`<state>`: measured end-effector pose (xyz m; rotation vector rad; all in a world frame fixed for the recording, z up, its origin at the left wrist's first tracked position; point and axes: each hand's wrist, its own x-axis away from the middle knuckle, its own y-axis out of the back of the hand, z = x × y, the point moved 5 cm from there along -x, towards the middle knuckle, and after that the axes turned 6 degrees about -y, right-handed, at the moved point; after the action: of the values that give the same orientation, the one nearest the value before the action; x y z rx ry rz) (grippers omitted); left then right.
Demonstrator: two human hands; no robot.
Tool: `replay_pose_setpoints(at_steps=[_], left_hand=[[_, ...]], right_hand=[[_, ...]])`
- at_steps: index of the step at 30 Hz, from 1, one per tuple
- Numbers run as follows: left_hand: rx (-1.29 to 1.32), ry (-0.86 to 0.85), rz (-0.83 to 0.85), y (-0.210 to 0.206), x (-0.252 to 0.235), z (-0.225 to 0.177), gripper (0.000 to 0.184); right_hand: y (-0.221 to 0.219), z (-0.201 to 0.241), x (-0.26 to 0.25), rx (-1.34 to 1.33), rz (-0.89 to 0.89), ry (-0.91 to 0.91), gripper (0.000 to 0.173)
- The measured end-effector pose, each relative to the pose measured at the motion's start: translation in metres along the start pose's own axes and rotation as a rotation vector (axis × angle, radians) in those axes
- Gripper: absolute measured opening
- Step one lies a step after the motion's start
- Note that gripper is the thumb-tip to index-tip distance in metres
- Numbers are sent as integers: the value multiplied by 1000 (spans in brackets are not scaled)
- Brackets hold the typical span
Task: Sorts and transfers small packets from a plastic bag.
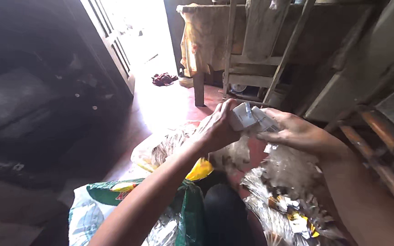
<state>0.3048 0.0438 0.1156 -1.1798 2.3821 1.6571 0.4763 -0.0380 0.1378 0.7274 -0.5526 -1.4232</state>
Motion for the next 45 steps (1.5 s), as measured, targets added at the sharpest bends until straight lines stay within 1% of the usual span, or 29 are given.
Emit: replay_pose_setpoints(at_steps=[2, 4, 6, 8, 10, 12, 14, 17, 18, 20, 22, 24, 25, 26, 27, 28, 29, 30, 31, 32, 34, 37, 39, 40, 41, 42, 43, 44, 45], left_hand=[[-127, -24, -63, -3, -1, -6, 71], [-128, -7, -58, -5, -3, -10, 63], [-24, 30, 4, -6, -6, -6, 57], [175, 69, 68, -8, -7, 0, 51], [362, 86, 125, -12, -4, -2, 45], [417, 90, 214, -12, 2, -10, 41], [409, 75, 276, -12, 6, -12, 38], [433, 40, 324, -13, 8, -11, 45], [431, 16, 330, -13, 7, -10, 49], [347, -39, 305, -13, 6, -10, 52], [293, -53, 287, -17, 6, -12, 57], [343, -17, 306, -31, 9, -13, 61], [394, 0, 302, -40, 12, -14, 60], [456, 10, 278, -49, 14, -15, 59], [517, 20, 230, -56, 16, -17, 61], [558, 23, 179, -60, 18, -19, 61], [563, 8, 132, -62, 18, -24, 62], [540, -19, 94, -62, 17, -31, 66], [501, -54, 64, -61, 15, -38, 70], [450, -85, 35, -59, 11, -45, 77], [355, -127, -45, -58, 1, -51, 82], [318, -125, -67, -61, -13, -57, 79], [366, -173, -128, -62, -15, -64, 73], [404, -204, -170, -64, -15, -69, 73], [452, -253, -216, -66, -15, -75, 74], [520, -320, -240, -70, -14, -84, 78], [593, -386, -236, -77, -13, -95, 85], [656, -442, -208, -85, -12, -108, 88], [693, -484, -155, -93, -9, -120, 88]], right_hand=[[1, -5, 1, -15, -9, -73, 36], [-6, -10, 2, -125, -44, -112, 30], [-18, -19, 4, -317, -83, -137, 38], [-38, -28, 7, -583, -121, -136, 44], [-63, -32, 10, -838, -163, -91, 36], [-78, -35, 14, -872, -227, -57, 23], [-79, -38, 14, -748, -243, -36, 25], [-66, -38, 16, -404, -227, -48, 37], [-60, -37, 17, -325, -200, -75, 41], [-50, -39, 18, -221, -94, -126, 40], [-45, -41, 20, 0, 20, -204, 42], [-48, -40, 23, 262, 91, -309, 56], [-51, -39, 25, 343, 71, -317, 63], [-54, -39, 27, 385, 18, -251, 68], [-55, -42, 28, 366, -82, -122, 70], [-56, -47, 29, 295, -220, 27, 70], [-54, -51, 31, 208, -328, 97, 72], [-51, -53, 34, 133, -382, 78, 78], [-47, -53, 38, 74, -418, 31, 81], [-43, -49, 42, 17, -443, -19, 76], [-39, -46, 48, 8, -471, -9, 74], [-35, -47, 56, 3, -450, 83, 77], [-32, -53, 64, -197, -425, 123, 91], [-31, -57, 69, -308, -392, 131, 103], [-30, -62, 74, -381, -362, 148, 110], [-33, -72, 78, -401, -350, 194, 111], [-44, -91, 81, -379, -398, 316, 102], [-61, -119, 83, -350, -534, 506, 84], [-75, -136, 91, -285, -667, 558, 64]])
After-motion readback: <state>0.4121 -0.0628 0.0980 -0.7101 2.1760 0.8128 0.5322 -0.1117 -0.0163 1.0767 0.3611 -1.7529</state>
